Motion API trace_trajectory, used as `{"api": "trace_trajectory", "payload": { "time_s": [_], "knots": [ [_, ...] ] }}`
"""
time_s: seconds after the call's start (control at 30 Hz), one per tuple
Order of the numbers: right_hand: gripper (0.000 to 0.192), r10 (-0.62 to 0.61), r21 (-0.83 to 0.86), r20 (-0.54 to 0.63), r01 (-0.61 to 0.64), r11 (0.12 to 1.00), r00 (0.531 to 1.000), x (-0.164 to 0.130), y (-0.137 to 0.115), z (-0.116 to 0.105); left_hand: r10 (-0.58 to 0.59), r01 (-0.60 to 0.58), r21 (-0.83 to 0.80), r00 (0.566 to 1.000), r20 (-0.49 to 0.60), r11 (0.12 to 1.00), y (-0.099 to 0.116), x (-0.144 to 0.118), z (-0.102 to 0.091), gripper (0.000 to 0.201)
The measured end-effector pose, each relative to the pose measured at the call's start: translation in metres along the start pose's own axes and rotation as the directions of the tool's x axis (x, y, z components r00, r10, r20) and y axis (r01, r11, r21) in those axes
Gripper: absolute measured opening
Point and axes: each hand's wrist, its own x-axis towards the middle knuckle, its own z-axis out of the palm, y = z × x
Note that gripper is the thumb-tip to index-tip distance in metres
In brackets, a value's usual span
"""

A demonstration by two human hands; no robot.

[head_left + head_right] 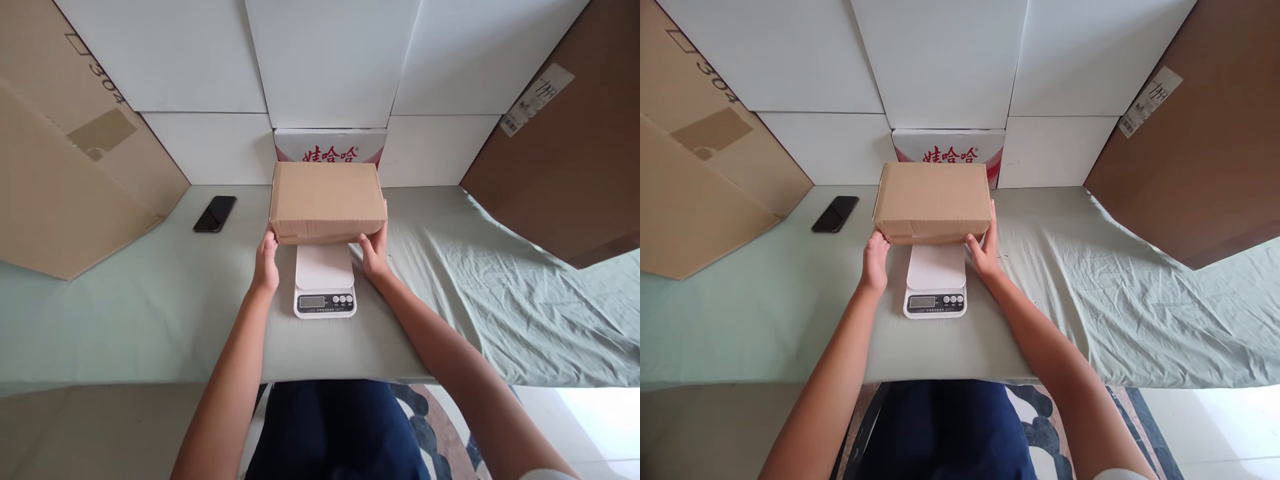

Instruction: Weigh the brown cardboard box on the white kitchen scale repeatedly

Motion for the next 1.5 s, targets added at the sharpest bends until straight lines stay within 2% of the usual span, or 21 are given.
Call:
{"api": "trace_trajectory", "payload": {
  "time_s": [0.2, 0.33, 0.57, 0.97, 1.5],
  "knots": [
    [0.088, 0.117, 0.008, 0.037, -0.118, 0.993, 0.992, -0.063, -0.023, -0.023, -0.042, 0.041, 0.044, 0.999, 0.021, 0.998, 0.019, -0.071, -0.008, 0.087],
    [0.077, 0.201, 0.02, 0.052, -0.202, 0.979, 0.978, -0.089, -0.036, -0.031, -0.044, 0.038, 0.089, 0.997, 0.064, 0.995, 0.02, -0.094, -0.012, 0.088],
    [0.078, 0.236, 0.025, 0.058, -0.238, 0.971, 0.97, -0.089, -0.043, -0.028, -0.077, 0.074, 0.082, 0.997, 0.029, 0.994, 0.017, -0.092, -0.013, 0.09],
    [0.08, 0.227, 0.018, 0.059, -0.228, 0.973, 0.972, -0.086, -0.048, -0.026, -0.102, 0.105, 0.058, 0.993, -0.056, 0.993, 0.014, -0.093, -0.015, 0.093],
    [0.073, 0.214, 0.019, 0.052, -0.215, 0.976, 0.975, -0.082, -0.045, -0.026, -0.103, 0.105, 0.055, 0.994, -0.047, 0.993, 0.012, -0.092, -0.015, 0.092]
  ]
}}
